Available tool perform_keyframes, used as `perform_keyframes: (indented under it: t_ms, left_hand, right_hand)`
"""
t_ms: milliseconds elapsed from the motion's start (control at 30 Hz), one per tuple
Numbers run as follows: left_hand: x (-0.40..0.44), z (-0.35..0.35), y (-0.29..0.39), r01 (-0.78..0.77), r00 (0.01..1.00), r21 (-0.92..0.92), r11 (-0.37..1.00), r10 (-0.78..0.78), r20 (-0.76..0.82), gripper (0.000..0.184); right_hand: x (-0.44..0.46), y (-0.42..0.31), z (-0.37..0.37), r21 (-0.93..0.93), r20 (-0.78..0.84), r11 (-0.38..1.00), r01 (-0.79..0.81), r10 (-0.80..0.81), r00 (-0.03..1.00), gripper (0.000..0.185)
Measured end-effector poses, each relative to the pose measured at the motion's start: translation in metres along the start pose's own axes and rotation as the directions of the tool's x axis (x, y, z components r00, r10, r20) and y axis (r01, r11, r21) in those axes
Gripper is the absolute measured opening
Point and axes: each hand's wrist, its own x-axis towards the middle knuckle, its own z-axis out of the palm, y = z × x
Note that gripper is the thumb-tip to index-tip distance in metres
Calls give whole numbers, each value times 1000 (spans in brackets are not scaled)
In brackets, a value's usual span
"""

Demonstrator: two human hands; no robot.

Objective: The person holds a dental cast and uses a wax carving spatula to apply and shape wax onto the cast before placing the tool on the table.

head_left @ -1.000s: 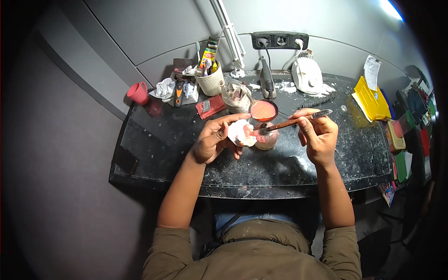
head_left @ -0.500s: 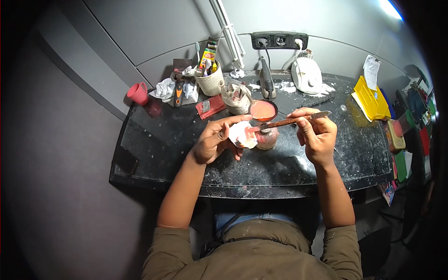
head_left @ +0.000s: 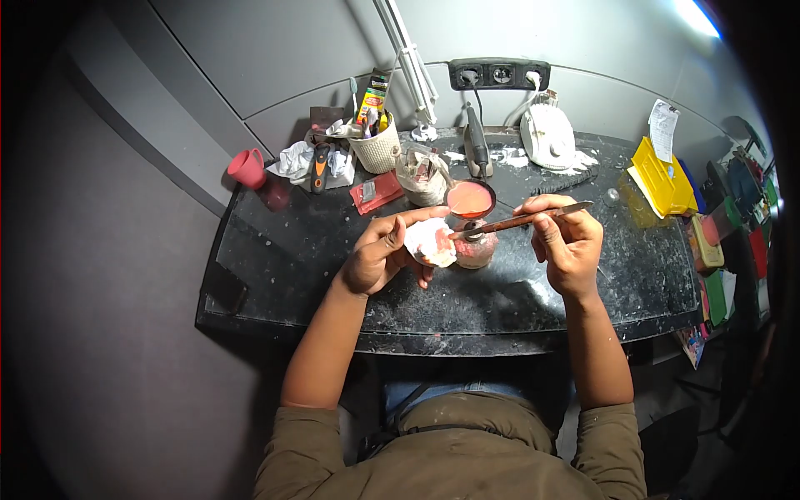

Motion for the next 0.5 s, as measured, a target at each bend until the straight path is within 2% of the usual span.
perform_keyframes:
  t_ms: [100,167,233,333,400,500]
  left_hand:
    - [1,1,1,2,1000,0,1000,-2,-4,71]
    - [1,0,0,4,1000,-2,1000,-4,-3,71]
    - [1,0,0,-15,1000,-12,1000,15,8,70]
    - [2,-1,-3,-24,999,47,999,25,-23,78]
    - [2,-1,-3,-16,1000,50,999,17,-16,78]
    - [2,0,-1,-11,1000,48,999,11,-13,78]
  right_hand:
    - [0,0,-1,-11,20,1000,14,-14,1000,11]
    - [3,0,-5,-18,-47,999,40,-41,998,12]
    - [7,-2,-6,-41,-147,999,20,-26,989,13]
    - [8,0,-8,-79,-172,997,5,-19,985,13]
    - [7,2,-6,-130,-197,988,-79,52,979,13]
    - [7,1,-5,-104,-190,992,-74,53,980,13]
